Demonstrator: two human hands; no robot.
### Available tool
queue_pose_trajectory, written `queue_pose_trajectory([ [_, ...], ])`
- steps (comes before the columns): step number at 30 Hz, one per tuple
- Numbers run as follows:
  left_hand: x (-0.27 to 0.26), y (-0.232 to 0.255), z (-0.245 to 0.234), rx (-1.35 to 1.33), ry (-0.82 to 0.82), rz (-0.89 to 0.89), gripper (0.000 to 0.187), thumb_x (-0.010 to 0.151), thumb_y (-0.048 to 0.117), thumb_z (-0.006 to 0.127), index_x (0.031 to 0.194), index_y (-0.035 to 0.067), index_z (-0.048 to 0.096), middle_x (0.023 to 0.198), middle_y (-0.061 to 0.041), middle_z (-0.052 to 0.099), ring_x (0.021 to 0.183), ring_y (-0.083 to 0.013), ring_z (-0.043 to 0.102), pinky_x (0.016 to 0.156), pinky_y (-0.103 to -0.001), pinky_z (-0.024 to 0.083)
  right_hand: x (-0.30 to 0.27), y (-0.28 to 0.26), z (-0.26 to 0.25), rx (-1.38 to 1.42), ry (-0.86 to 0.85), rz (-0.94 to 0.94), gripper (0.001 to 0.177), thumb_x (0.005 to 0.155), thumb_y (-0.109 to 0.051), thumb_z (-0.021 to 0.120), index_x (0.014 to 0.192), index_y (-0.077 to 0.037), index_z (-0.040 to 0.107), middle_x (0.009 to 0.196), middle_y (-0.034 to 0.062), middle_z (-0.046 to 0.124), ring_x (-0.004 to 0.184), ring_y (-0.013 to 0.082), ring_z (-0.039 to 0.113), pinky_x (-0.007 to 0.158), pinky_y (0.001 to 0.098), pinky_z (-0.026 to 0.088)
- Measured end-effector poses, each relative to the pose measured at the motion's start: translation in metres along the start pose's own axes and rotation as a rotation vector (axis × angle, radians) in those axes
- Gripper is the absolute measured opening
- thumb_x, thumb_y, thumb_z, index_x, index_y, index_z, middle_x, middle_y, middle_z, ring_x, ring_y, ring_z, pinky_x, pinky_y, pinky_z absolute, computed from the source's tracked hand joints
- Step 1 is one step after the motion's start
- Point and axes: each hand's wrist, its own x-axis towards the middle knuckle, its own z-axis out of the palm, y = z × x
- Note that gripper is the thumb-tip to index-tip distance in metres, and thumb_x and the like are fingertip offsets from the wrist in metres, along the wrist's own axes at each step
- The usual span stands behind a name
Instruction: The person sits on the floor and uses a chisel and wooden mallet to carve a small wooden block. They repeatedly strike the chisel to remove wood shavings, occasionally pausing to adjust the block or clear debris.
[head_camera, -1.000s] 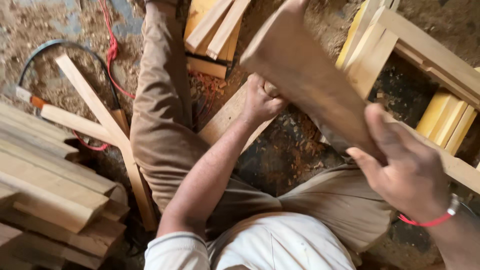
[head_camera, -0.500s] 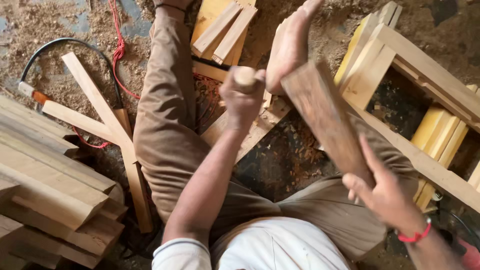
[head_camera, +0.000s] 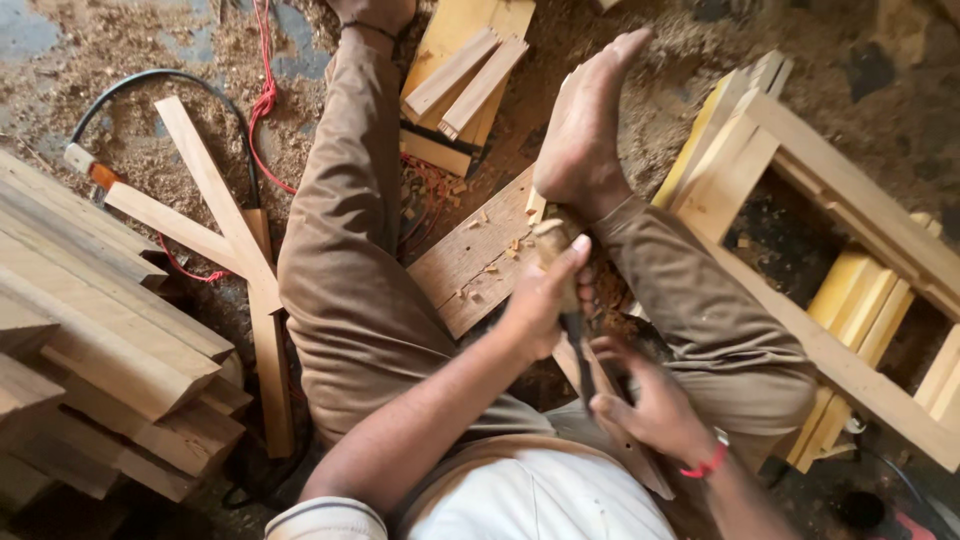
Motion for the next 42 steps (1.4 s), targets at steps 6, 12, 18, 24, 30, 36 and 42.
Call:
queue_pose_trajectory([
  [6, 0.019, 0.017, -0.020, 0.689, -0.178, 0.430, 0.060, 0.096, 0.063, 0.061, 0.121, 0.009, 0.069, 0.107, -0.003, 0.069, 0.101, -0.0178, 0.063, 0.092, -0.035, 0.052, -0.005, -0.015, 0.008, 1.021, -0.063, 0.448, 0.044, 0.089, -0.024, 0.072, 0.121, 0.004, 0.060, 0.081, -0.0006, 0.051, 0.066, 0.0072, 0.046, 0.057, 0.0235, 0.039],
  [12, 0.044, 0.005, -0.033, 1.723, 0.580, 0.571, 0.080, 0.072, 0.074, 0.078, 0.114, 0.007, 0.068, 0.113, -0.013, 0.064, 0.113, -0.0315, 0.057, 0.099, -0.051, 0.039, -0.056, -0.008, 0.007, 1.344, 0.074, 0.547, 0.038, 0.086, -0.022, 0.067, 0.113, 0.002, 0.056, 0.075, -0.0009, 0.045, 0.057, 0.0072, 0.040, 0.050, 0.0219, 0.032],
  [18, 0.099, -0.006, -0.054, 1.556, 0.790, 0.548, 0.032, 0.088, 0.047, 0.069, 0.100, 0.017, 0.068, 0.105, -0.007, 0.070, 0.102, -0.0305, 0.066, 0.088, -0.047, 0.050, -0.090, -0.009, -0.002, 1.442, 0.128, 0.367, 0.047, 0.085, -0.025, 0.069, 0.119, 0.004, 0.052, 0.087, 0.0021, 0.047, 0.064, 0.0096, 0.045, 0.055, 0.0222, 0.036],
  [24, 0.096, 0.017, -0.095, 1.672, 0.781, 0.651, 0.013, 0.096, 0.027, 0.066, 0.101, 0.015, 0.065, 0.101, -0.006, 0.072, 0.100, -0.0295, 0.068, 0.084, -0.046, 0.054, -0.107, 0.010, -0.005, 1.540, 0.166, 0.309, 0.051, 0.085, -0.028, 0.072, 0.121, 0.002, 0.050, 0.088, 0.0033, 0.047, 0.067, 0.0135, 0.047, 0.060, 0.0263, 0.040],
  [30, 0.057, 0.049, -0.116, 1.839, 0.526, 0.783, 0.023, 0.078, 0.025, 0.073, 0.092, 0.012, 0.062, 0.095, -0.011, 0.071, 0.099, -0.0326, 0.067, 0.082, -0.047, 0.053, -0.105, 0.029, 0.002, 1.635, 0.181, 0.274, 0.049, 0.089, -0.028, 0.073, 0.121, 0.002, 0.050, 0.088, 0.0037, 0.047, 0.068, 0.0141, 0.047, 0.060, 0.0280, 0.041],
  [36, 0.025, 0.069, -0.113, 1.876, 0.634, 0.509, 0.056, 0.090, 0.006, 0.057, 0.144, 0.019, 0.056, 0.102, -0.009, 0.072, 0.105, -0.0313, 0.066, 0.088, -0.047, 0.052, -0.111, 0.037, 0.005, 1.646, 0.164, 0.261, 0.050, 0.089, -0.028, 0.074, 0.122, 0.001, 0.050, 0.089, 0.0039, 0.047, 0.070, 0.0149, 0.047, 0.062, 0.0289, 0.041],
  [42, 0.019, 0.078, -0.091, 2.238, 0.554, 0.106, 0.059, 0.083, 0.041, 0.071, 0.137, 0.023, 0.055, 0.132, -0.015, 0.054, 0.122, -0.0352, 0.050, 0.088, -0.048, 0.045, -0.108, 0.042, 0.005, 1.638, 0.154, 0.244, 0.051, 0.090, -0.028, 0.074, 0.123, 0.002, 0.049, 0.089, 0.0039, 0.047, 0.070, 0.0146, 0.047, 0.062, 0.0289, 0.042],
])
